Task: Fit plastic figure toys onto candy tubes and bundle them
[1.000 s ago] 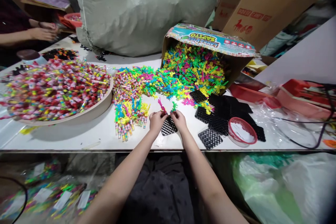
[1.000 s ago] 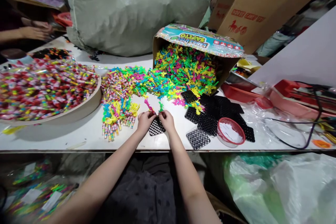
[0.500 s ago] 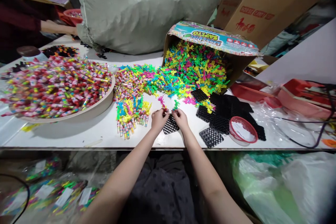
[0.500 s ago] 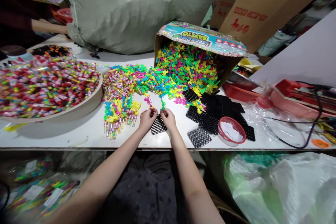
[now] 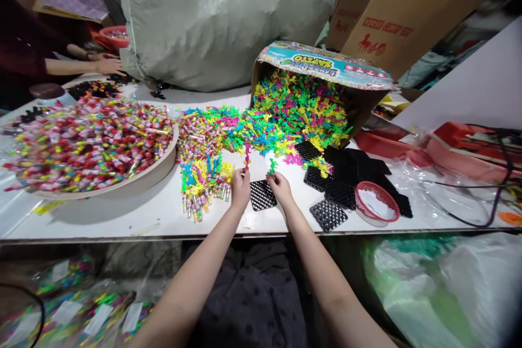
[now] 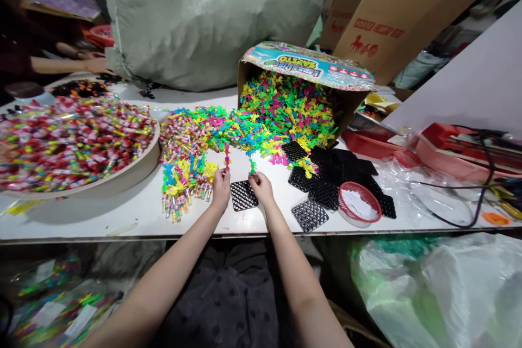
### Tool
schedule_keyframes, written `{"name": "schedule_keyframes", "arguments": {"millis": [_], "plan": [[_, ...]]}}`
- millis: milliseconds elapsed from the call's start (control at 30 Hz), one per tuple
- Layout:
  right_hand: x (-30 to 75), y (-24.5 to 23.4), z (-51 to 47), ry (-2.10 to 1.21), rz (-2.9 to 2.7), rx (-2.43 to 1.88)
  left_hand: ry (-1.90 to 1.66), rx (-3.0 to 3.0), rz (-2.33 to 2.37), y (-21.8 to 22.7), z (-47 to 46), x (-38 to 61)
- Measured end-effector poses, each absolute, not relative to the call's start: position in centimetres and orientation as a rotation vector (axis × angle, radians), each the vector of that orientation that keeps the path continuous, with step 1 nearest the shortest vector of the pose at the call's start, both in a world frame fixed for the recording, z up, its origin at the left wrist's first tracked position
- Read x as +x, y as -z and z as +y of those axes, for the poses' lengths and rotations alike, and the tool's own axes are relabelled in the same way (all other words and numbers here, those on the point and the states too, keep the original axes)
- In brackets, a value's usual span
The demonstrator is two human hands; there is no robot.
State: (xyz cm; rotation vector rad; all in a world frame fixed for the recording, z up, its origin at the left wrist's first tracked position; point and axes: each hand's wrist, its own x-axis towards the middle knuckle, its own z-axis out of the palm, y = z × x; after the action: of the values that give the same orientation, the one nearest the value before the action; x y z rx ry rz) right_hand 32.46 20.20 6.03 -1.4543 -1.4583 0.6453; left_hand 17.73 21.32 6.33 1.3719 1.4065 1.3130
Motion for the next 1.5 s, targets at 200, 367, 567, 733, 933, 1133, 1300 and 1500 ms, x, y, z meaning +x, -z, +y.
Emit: {"name": "schedule_keyframes", "arguments": {"millis": [200, 367, 567, 733, 933, 1133, 1300, 1500], "plan": [[32.5, -6.2, 20.1, -0.642, -1.460, -1.450, -1.270, 1.398, 1.289, -6.1, 21.4, 18.3], [32.5, -6.2, 20.1, -0.645, -1.460, -1.454, -1.195, 1.448, 1.307, -5.9, 21.3, 18.6], [32.6, -6.0, 20.2, -0.664, -1.448, -1.443, -1.108, 1.590, 1.331, -6.2, 21.3, 18.6], [32.7, -5.7, 20.3, -0.682, -1.442, -1.434, -1.064, 1.695, 1.358, -6.3, 21.3, 18.6], [32.9, -5.7, 20.3, -0.692, -1.456, -1.422, -1.020, 1.854, 1.390, -6.3, 21.4, 18.8], [33.0, -5.6, 20.4, -0.684, -1.469, -1.419, -0.971, 1.995, 1.335, -6.8, 21.2, 19.2], [33.3, -5.1, 20.5, -0.701, -1.459, -1.421, -0.962, 1.995, 1.358, -7.1, 21.0, 19.2], [33.5, -5.0, 20.4, -0.722, -1.428, -1.423, -0.962, 1.980, 1.383, -7.1, 21.0, 19.4]]}}
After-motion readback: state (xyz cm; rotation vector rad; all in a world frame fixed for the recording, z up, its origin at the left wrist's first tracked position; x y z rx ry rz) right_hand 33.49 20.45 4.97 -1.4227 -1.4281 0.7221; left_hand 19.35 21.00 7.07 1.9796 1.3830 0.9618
